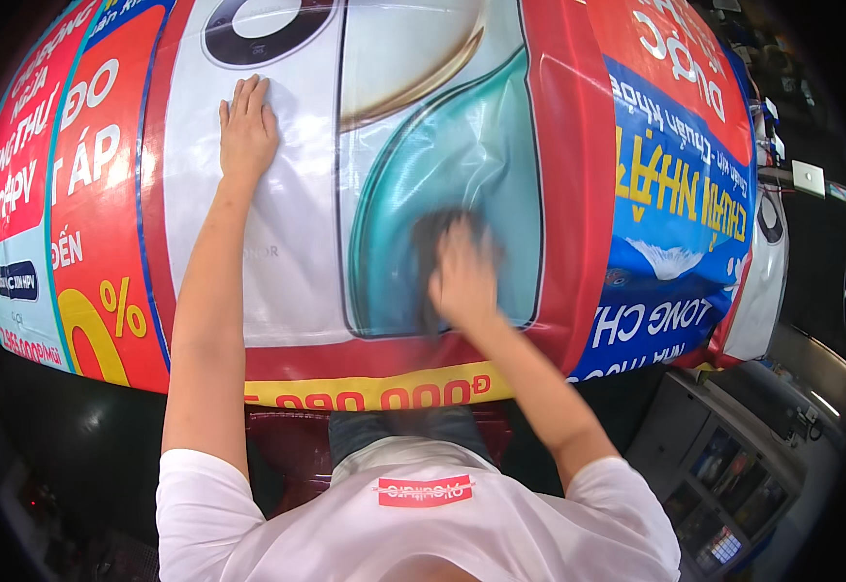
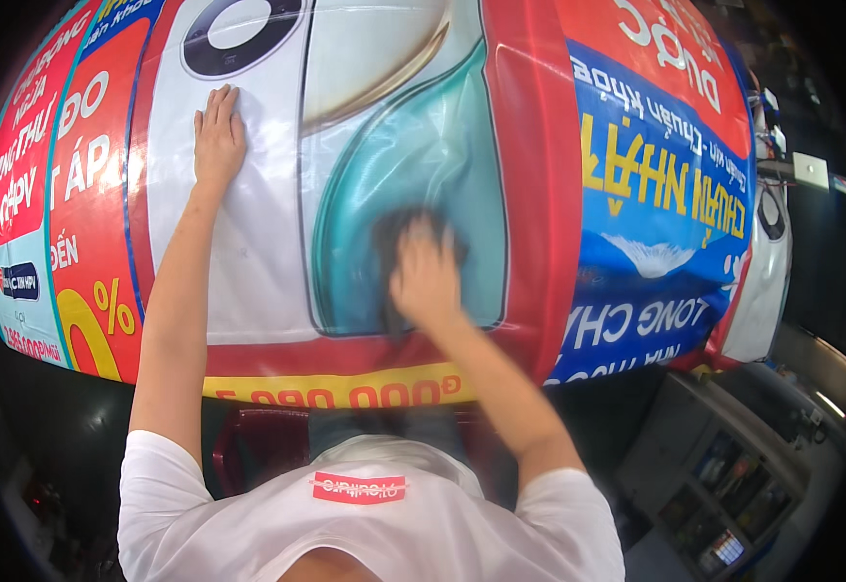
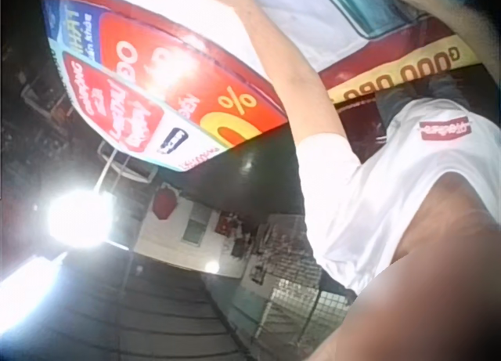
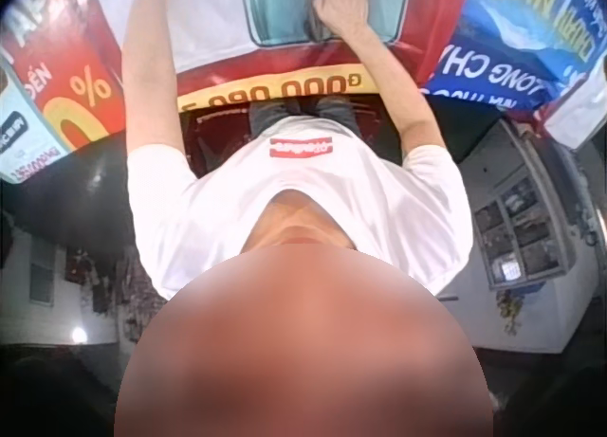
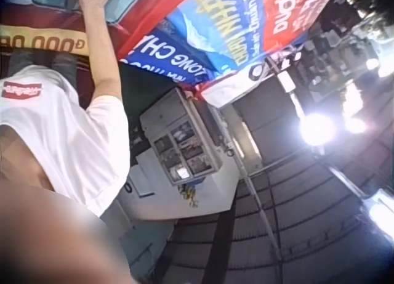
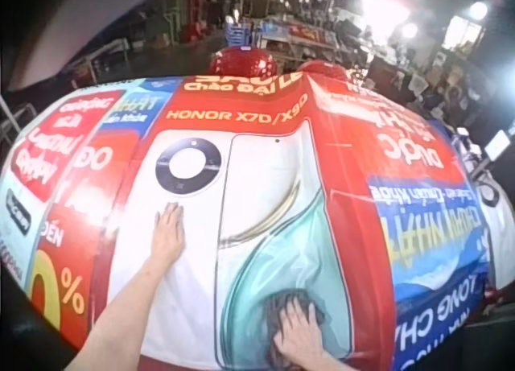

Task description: The person wipes the surface of a large inflatable promotional display with a dark cloth. They move methodically across different sections, smoothing the material and cleaning the printed graphics.

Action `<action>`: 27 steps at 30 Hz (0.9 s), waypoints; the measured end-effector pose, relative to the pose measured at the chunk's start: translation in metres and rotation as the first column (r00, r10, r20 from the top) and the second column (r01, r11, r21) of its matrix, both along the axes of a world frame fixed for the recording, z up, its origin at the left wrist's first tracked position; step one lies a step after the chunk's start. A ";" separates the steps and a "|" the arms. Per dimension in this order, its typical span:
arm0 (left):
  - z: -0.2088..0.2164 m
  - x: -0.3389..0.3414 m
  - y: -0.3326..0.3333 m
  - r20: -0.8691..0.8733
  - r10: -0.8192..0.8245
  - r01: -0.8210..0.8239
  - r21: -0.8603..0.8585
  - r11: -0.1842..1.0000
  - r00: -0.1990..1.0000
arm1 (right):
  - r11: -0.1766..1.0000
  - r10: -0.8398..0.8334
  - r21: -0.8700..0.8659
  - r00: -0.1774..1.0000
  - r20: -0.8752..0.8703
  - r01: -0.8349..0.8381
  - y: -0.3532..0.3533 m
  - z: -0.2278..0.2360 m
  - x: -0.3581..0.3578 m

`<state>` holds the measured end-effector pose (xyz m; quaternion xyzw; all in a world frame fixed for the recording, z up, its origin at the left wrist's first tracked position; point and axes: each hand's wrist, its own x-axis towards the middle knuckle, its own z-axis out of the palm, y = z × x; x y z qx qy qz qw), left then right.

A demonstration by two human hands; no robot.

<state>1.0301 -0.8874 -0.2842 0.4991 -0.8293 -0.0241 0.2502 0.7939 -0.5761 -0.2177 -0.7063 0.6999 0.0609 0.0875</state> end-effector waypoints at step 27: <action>0.031 -0.033 0.043 0.330 0.040 -0.106 0.183 0.977 0.943 | 0.955 0.268 -0.253 0.821 0.504 -0.157 0.042 -0.025 0.122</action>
